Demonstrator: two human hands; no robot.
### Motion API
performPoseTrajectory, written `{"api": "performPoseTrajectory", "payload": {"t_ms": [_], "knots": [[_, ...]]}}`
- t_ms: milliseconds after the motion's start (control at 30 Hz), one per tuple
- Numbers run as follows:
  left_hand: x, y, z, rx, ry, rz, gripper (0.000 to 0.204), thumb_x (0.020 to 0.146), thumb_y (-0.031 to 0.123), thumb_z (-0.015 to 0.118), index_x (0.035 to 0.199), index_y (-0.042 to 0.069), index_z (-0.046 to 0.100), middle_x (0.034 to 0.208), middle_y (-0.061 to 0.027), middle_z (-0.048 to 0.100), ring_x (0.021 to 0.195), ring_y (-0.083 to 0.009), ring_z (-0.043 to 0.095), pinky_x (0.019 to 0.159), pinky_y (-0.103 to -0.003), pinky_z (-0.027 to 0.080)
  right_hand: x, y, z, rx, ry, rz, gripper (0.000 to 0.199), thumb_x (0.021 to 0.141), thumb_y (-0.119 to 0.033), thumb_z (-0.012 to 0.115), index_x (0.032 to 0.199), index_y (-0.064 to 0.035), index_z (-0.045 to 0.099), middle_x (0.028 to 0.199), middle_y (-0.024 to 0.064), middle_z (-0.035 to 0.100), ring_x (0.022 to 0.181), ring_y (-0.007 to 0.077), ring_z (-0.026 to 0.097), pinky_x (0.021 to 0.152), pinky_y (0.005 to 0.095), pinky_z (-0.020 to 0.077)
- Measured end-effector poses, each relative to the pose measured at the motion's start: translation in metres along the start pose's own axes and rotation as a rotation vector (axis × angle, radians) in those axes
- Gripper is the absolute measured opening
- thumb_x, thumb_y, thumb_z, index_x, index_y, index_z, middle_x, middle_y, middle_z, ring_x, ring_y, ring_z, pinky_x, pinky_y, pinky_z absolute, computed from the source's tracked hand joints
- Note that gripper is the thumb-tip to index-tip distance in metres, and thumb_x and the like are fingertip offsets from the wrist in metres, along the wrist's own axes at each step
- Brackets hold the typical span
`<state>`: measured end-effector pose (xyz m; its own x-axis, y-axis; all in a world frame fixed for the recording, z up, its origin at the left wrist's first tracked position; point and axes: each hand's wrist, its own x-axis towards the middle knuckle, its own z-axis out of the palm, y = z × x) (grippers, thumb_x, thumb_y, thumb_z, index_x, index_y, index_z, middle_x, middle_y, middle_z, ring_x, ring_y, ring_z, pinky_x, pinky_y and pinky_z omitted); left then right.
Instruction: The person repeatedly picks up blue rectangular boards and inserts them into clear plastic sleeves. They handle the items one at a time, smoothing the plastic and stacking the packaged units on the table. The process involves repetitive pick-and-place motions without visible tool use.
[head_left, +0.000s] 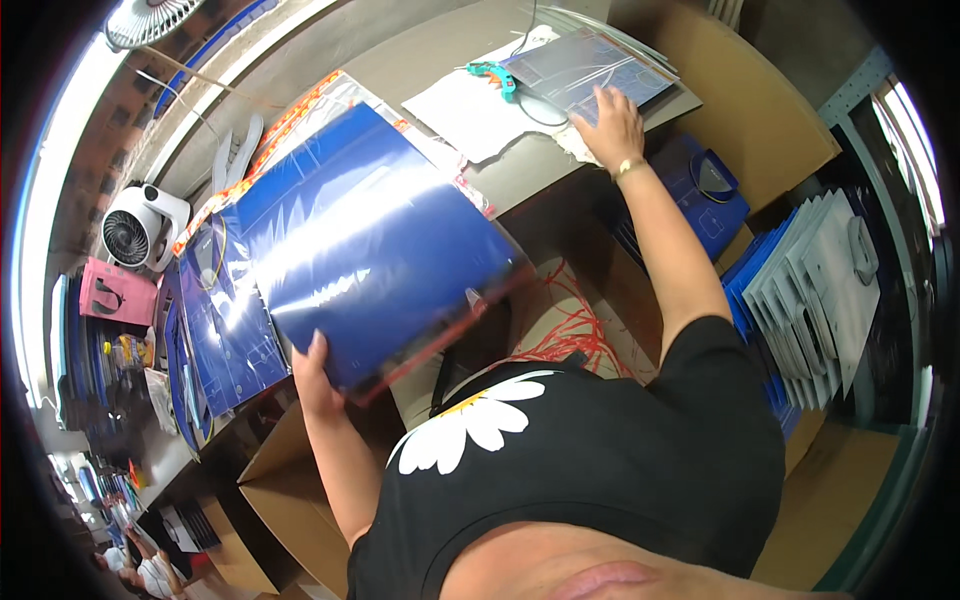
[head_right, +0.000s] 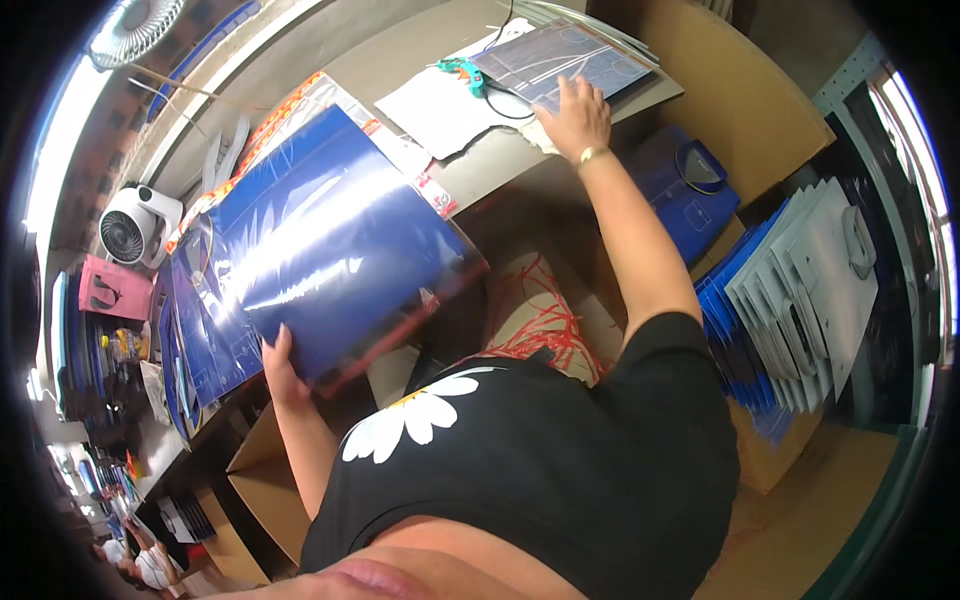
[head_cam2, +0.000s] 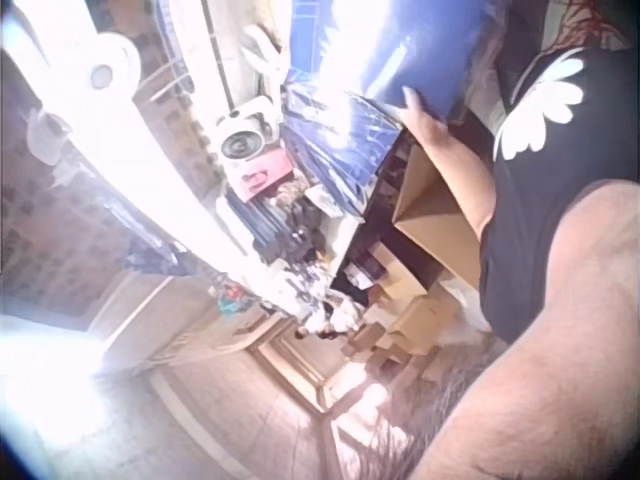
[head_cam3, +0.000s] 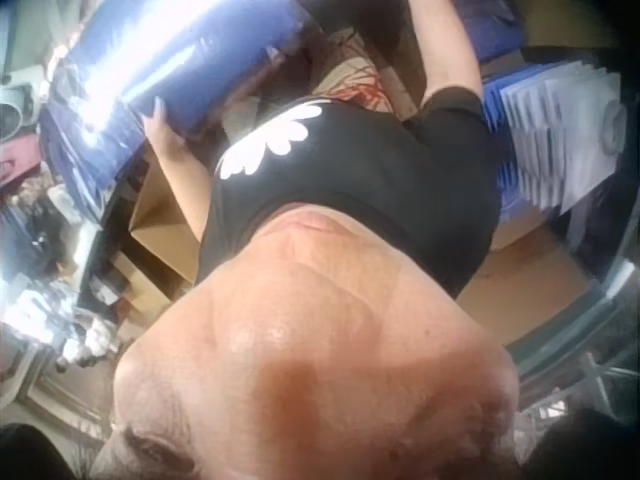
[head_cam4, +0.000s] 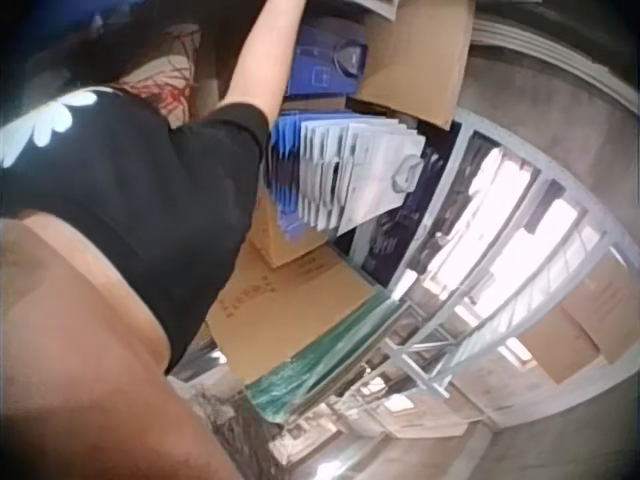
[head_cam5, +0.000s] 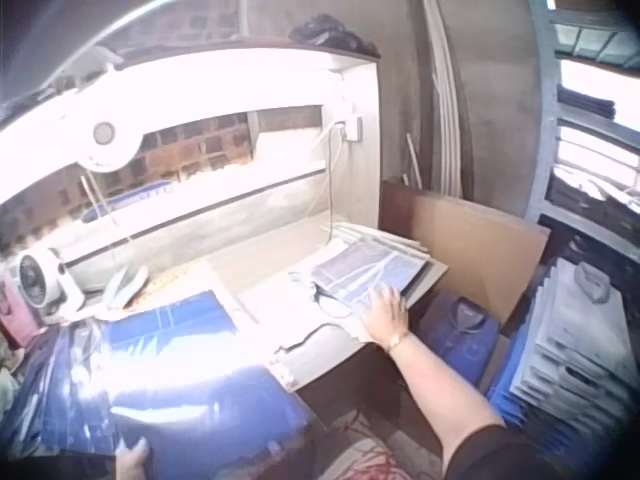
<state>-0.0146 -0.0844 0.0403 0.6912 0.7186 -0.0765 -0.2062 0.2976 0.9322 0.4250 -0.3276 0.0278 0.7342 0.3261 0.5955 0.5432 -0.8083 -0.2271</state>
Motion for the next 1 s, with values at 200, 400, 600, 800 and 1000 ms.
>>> {"api": "performPoseTrajectory", "payload": {"t_ms": [200, 400, 600, 800, 1000], "knots": [[0.071, -0.016, -0.002, 0.296, 0.187, 0.082, 0.07, 0.086, 0.009, 0.06, 0.143, -0.003, 0.02, 0.139, -0.0185, 0.036, 0.121, -0.0268, 0.045, 0.101, -0.035, 0.037, -0.002, 0.021, 0.046, -0.191, -0.137, -0.138, 0.041, 0.087, -0.038, 0.05, 0.111, -0.0055, 0.059, 0.115, 0.0121, 0.057, 0.115, 0.0267, 0.048, 0.101, 0.0452, 0.0334], [0.054, -0.024, 0.024, 1.435, 0.12, 0.545, 0.078, 0.076, 0.013, 0.07, 0.142, 0.007, 0.029, 0.146, -0.0238, 0.022, 0.135, -0.0364, 0.026, 0.109, -0.043, 0.022, -0.01, 0.023, 0.03, 0.132, -0.095, -0.241, 0.01, 0.076, -0.017, 0.058, 0.078, -0.0106, 0.065, 0.084, 0.0057, 0.063, 0.088, 0.0254, 0.058, 0.082, 0.0379, 0.0443], [0.063, -0.033, 0.023, 1.505, -0.295, 0.513, 0.058, 0.075, 0.026, 0.071, 0.128, 0.013, 0.053, 0.139, -0.016, 0.04, 0.132, -0.033, 0.031, 0.107, -0.043, 0.025, -0.06, -0.016, -0.026, 0.461, -0.254, -0.702, 0.007, 0.072, -0.009, 0.067, 0.079, -0.011, 0.066, 0.098, 0.0041, 0.065, 0.099, 0.0237, 0.057, 0.09, 0.0389, 0.0421], [0.07, -0.043, 0.015, 1.411, -0.19, 0.642, 0.027, 0.079, 0.019, 0.067, 0.105, 0.011, 0.069, 0.117, -0.0137, 0.056, 0.11, -0.0315, 0.05, 0.094, -0.04, 0.039, -0.141, -0.033, -0.046, 0.534, 0.048, -0.172, 0.071, 0.072, -0.038, 0.075, 0.129, -0.0072, 0.047, 0.128, 0.0162, 0.048, 0.117, 0.03, 0.046, 0.099, 0.0397, 0.0347], [0.075, -0.044, 0.027, 1.374, -0.153, 0.769, 0.013, 0.081, 0.012, 0.064, 0.09, 0.005, 0.069, 0.085, -0.0126, 0.059, 0.082, -0.0293, 0.057, 0.074, -0.038, 0.046, -0.175, -0.064, -0.007, 1.904, -0.8, 0.931, 0.053, 0.089, -0.049, 0.051, 0.121, -0.0065, 0.049, 0.11, 0.0147, 0.06, 0.097, 0.0277, 0.06, 0.085, 0.044, 0.0469]]}}
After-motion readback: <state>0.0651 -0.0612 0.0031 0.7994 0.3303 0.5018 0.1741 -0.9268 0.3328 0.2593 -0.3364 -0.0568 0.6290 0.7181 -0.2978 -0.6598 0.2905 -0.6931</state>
